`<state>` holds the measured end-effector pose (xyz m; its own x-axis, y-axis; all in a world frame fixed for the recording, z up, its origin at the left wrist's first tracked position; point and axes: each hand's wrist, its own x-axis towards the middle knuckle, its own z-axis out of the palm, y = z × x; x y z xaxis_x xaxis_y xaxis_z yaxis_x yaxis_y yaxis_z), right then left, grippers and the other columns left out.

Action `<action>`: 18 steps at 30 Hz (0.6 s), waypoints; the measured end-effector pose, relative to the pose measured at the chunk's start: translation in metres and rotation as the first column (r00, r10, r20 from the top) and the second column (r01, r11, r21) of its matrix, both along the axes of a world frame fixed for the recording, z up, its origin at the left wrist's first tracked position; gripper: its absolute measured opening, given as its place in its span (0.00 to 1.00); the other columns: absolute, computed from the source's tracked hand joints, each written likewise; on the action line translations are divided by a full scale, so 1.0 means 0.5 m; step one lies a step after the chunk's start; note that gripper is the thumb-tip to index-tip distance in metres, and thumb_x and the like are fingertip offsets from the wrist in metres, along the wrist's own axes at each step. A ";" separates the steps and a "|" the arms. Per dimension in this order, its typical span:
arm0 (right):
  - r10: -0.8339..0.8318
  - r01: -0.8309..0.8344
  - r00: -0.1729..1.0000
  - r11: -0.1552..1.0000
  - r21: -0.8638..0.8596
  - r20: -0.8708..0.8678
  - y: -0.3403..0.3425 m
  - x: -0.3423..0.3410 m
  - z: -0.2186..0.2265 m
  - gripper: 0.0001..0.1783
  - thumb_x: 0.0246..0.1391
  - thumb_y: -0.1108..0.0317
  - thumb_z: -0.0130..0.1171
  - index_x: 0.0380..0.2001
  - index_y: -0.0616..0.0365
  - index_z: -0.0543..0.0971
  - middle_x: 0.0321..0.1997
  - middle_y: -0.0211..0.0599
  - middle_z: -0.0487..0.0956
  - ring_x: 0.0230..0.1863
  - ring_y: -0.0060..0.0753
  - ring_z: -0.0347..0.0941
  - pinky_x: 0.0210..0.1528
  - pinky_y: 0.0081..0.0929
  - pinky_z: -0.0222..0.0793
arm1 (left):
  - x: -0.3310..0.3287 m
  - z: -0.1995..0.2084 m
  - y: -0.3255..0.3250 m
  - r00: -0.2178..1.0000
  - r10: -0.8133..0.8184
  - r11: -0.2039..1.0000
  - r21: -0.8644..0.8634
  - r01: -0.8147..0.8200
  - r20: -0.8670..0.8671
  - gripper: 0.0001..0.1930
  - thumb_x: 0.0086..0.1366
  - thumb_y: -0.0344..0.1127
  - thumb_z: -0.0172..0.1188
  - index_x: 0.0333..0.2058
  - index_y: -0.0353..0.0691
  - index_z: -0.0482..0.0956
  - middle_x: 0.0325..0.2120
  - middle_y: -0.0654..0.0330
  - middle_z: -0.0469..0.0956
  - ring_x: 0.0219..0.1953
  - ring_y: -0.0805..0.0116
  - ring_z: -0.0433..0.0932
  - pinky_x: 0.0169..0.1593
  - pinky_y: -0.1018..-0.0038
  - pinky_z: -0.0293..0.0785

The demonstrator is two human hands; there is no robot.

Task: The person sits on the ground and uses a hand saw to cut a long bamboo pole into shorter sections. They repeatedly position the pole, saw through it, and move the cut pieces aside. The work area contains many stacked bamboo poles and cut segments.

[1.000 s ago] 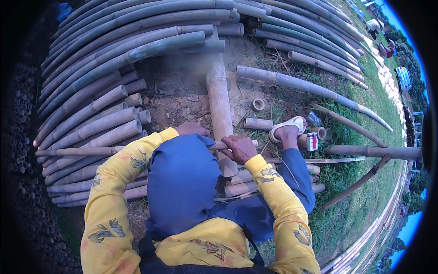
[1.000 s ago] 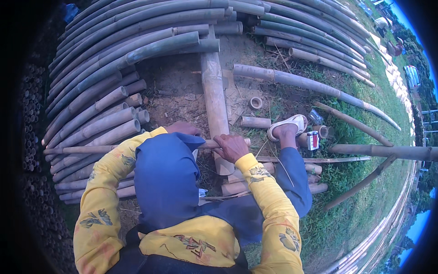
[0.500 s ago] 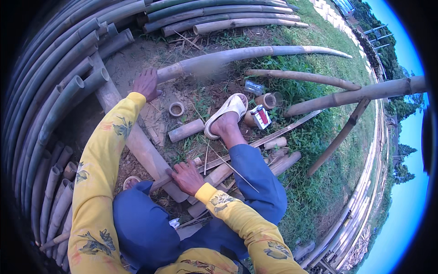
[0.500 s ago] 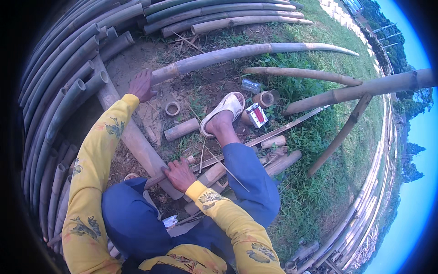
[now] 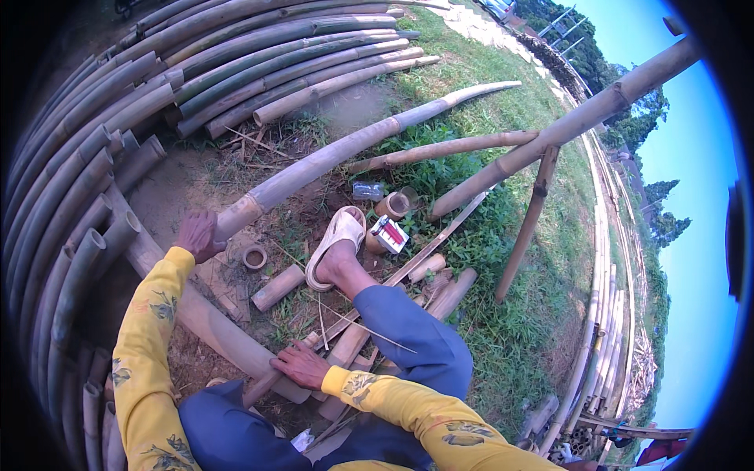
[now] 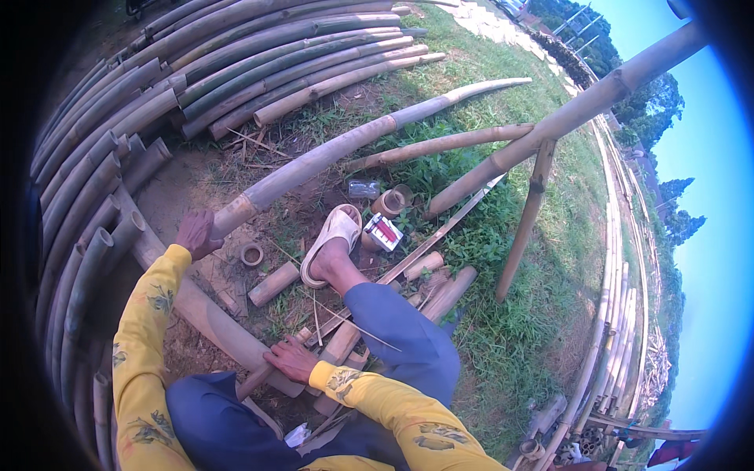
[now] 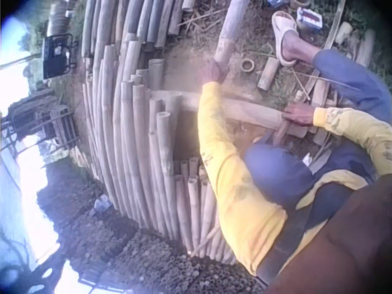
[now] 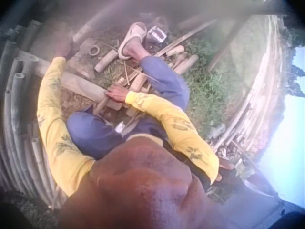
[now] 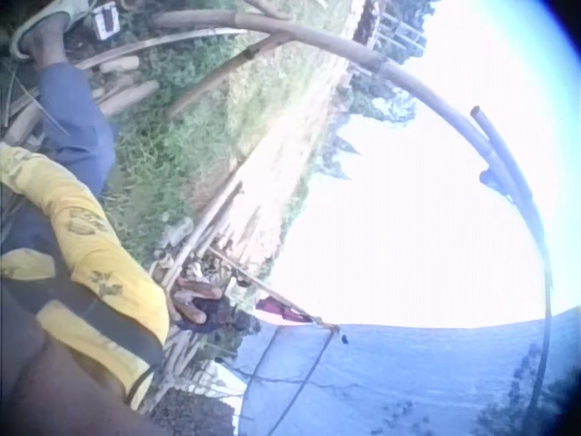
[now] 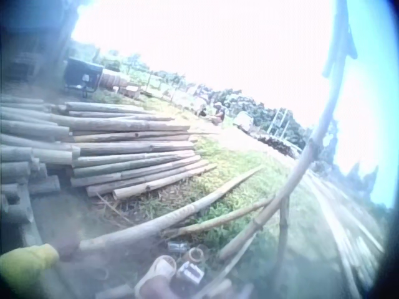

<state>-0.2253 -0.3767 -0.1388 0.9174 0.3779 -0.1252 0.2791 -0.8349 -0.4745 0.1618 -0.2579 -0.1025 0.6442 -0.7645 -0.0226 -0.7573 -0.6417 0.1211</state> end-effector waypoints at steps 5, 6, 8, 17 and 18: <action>0.065 -0.079 0.994 0.980 -0.182 -0.085 -0.011 -0.007 0.030 0.16 0.58 0.64 0.58 0.50 0.50 0.77 0.46 0.37 0.77 0.56 0.42 0.75 0.68 0.57 0.58 | -0.115 0.192 0.167 0.990 -0.003 0.999 -0.043 -0.003 -0.144 0.29 0.49 0.49 0.71 0.43 0.33 0.74 0.39 0.43 0.77 0.46 0.43 0.77 0.53 0.54 0.73; 0.067 -0.084 0.993 0.979 -0.186 -0.098 -0.008 0.001 0.045 0.16 0.59 0.64 0.58 0.50 0.50 0.78 0.46 0.36 0.78 0.55 0.42 0.75 0.67 0.56 0.59 | -0.137 0.229 0.235 0.986 0.020 1.000 0.005 -0.019 -0.166 0.29 0.50 0.49 0.71 0.43 0.33 0.74 0.39 0.43 0.77 0.46 0.43 0.77 0.52 0.53 0.73; 0.054 -0.064 0.997 0.981 -0.182 -0.058 -0.006 -0.001 0.064 0.15 0.59 0.63 0.58 0.49 0.49 0.78 0.46 0.34 0.78 0.54 0.42 0.75 0.65 0.54 0.61 | -0.184 0.270 0.386 0.985 0.049 0.998 0.052 -0.041 -0.163 0.30 0.48 0.47 0.73 0.45 0.35 0.74 0.40 0.45 0.77 0.46 0.43 0.76 0.53 0.54 0.71; 0.140 -0.145 0.989 0.971 -0.190 -0.039 -0.037 -0.035 0.100 0.21 0.53 0.61 0.67 0.51 0.48 0.76 0.44 0.35 0.77 0.50 0.44 0.76 0.51 0.47 0.67 | -0.450 0.346 1.115 0.734 0.671 0.633 0.599 -0.490 -0.109 0.31 0.44 0.40 0.75 0.49 0.44 0.76 0.49 0.49 0.81 0.57 0.50 0.77 0.67 0.55 0.63; 0.137 -0.147 0.989 0.967 -0.206 -0.063 -0.043 -0.037 0.104 0.21 0.54 0.61 0.67 0.51 0.48 0.76 0.45 0.35 0.77 0.50 0.44 0.76 0.51 0.46 0.67 | -0.478 0.349 1.165 0.690 0.719 0.555 0.663 -0.503 -0.078 0.31 0.46 0.40 0.74 0.51 0.45 0.76 0.51 0.50 0.81 0.58 0.51 0.77 0.69 0.54 0.61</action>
